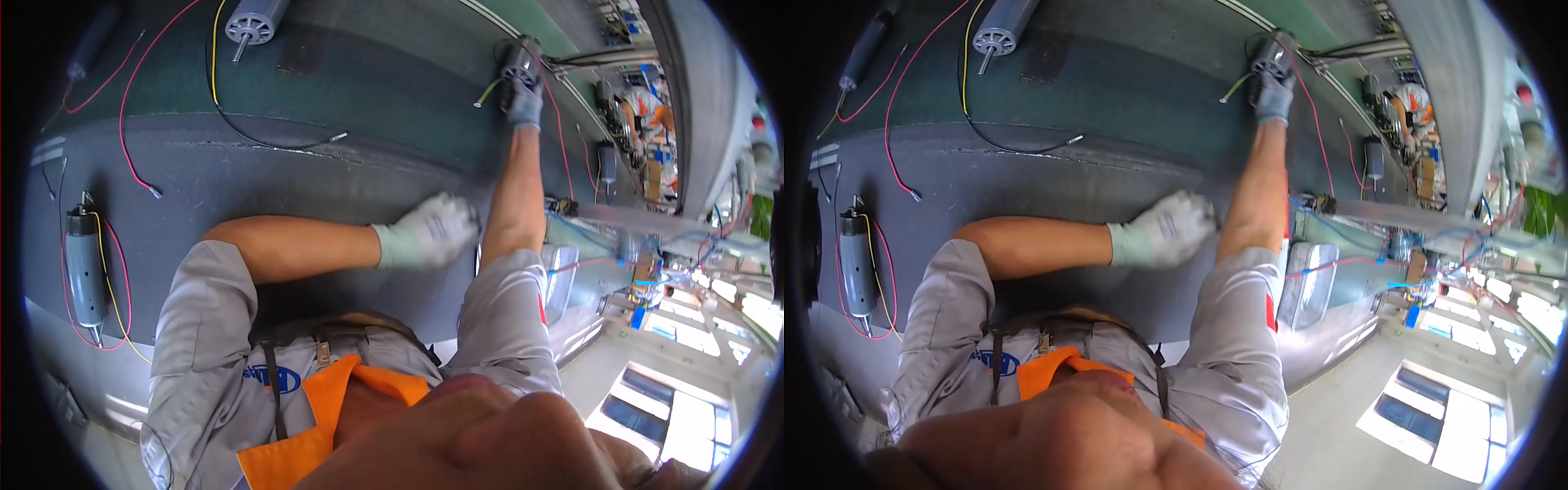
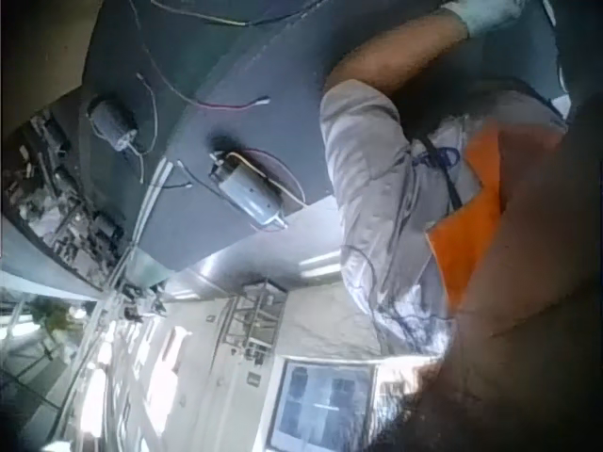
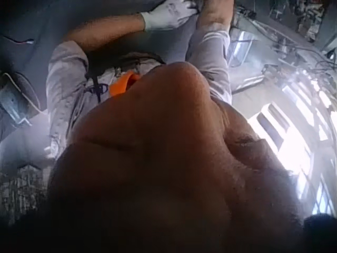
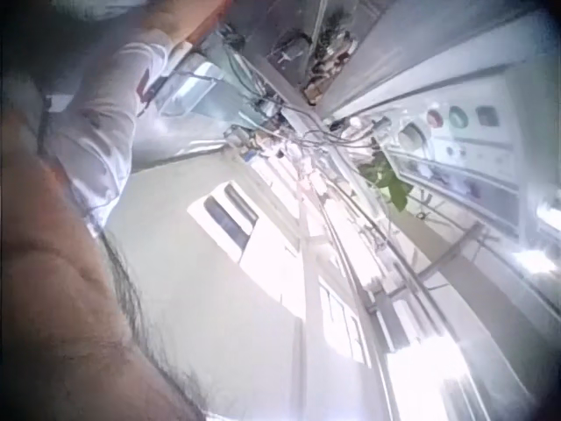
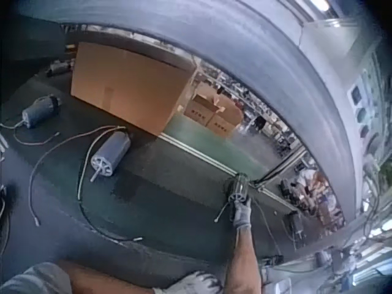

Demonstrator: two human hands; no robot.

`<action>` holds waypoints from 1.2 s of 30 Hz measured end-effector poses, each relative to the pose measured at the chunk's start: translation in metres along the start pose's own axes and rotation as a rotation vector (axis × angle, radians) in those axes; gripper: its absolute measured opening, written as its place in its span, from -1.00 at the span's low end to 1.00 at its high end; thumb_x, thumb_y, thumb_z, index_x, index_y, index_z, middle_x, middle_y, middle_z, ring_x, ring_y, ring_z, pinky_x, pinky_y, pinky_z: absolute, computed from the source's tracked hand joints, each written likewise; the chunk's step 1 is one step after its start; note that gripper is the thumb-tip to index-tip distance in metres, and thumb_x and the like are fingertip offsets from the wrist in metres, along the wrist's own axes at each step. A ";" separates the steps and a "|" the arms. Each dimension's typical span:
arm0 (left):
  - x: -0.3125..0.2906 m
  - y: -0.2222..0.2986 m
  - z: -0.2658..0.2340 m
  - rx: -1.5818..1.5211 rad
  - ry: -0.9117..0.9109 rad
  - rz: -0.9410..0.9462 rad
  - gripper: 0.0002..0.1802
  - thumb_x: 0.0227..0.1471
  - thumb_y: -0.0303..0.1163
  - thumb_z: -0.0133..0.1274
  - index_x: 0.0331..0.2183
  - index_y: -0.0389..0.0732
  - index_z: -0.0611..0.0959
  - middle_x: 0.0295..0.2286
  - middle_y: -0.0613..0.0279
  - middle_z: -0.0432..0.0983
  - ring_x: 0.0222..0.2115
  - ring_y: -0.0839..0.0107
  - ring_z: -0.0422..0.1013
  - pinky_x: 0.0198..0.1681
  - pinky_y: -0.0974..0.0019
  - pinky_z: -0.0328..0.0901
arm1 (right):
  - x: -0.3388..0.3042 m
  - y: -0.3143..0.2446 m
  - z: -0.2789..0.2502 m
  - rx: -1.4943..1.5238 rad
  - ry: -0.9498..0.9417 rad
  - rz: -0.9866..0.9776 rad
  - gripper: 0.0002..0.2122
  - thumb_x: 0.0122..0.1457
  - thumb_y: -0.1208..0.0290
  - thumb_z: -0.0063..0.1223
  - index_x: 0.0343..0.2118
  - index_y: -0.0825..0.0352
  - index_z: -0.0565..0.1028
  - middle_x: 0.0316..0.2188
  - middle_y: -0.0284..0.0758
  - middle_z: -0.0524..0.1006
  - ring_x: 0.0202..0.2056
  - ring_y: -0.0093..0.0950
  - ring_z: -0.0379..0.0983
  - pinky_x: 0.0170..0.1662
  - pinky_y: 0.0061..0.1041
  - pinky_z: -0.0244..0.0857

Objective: Assembling components and wiring onto electric motors in a factory setting.

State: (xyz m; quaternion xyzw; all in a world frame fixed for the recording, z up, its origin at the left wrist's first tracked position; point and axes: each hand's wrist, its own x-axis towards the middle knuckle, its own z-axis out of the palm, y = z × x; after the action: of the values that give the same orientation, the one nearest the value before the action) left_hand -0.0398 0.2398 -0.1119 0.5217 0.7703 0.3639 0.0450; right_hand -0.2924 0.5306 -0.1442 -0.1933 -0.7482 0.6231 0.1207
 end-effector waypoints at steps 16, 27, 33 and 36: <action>-0.126 -0.044 -0.088 -0.013 0.637 -0.256 -0.57 0.21 -0.35 0.05 0.08 -0.29 0.49 0.00 -0.03 0.43 0.05 0.09 0.36 0.16 0.21 0.22 | -0.497 -0.071 0.083 -0.449 -0.562 -0.389 -0.38 0.12 0.61 0.11 0.29 0.26 0.26 -0.16 -0.17 0.59 -0.20 -0.26 0.56 -0.07 -0.43 0.42; -0.177 -0.023 -0.092 -0.088 0.494 -0.519 -0.42 0.28 -0.02 -0.03 0.07 -0.33 0.47 -0.03 -0.11 0.48 -0.08 -0.02 0.46 0.10 0.14 0.31 | -0.442 -0.087 0.048 -0.856 -0.086 -0.713 -0.81 0.04 0.40 0.19 -0.29 0.33 0.56 -0.61 -0.20 0.54 -0.49 -0.16 0.54 -0.39 -0.20 0.38; -0.140 0.010 -0.162 -0.596 -0.356 -0.671 -0.08 0.21 0.35 -0.25 0.30 -0.20 0.26 -0.20 0.14 0.58 -0.17 0.39 0.53 -0.16 0.25 0.46 | -0.520 -0.120 0.163 -0.533 -0.908 -0.792 -0.80 0.11 0.34 0.07 -0.38 0.41 0.47 -0.53 -0.09 0.54 -0.48 -0.13 0.53 -0.40 -0.19 0.42; -0.097 0.046 -0.168 -0.458 -0.696 -1.051 -0.05 0.13 0.46 -0.22 0.12 -0.22 0.48 -0.24 0.23 0.57 -0.28 0.30 0.54 -0.20 0.09 0.41 | -0.578 -0.083 0.239 -0.535 -1.237 -0.863 -0.68 0.09 0.28 0.10 -0.23 0.47 0.50 -0.52 -0.09 0.58 -0.40 -0.06 0.58 -0.40 -0.12 0.44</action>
State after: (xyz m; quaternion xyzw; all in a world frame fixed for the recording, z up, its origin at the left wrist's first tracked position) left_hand -0.0355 0.0812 0.0087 0.1413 0.7659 0.2584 0.5716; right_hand 0.1134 0.0521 -0.0748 0.4715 -0.8123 0.3152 -0.1361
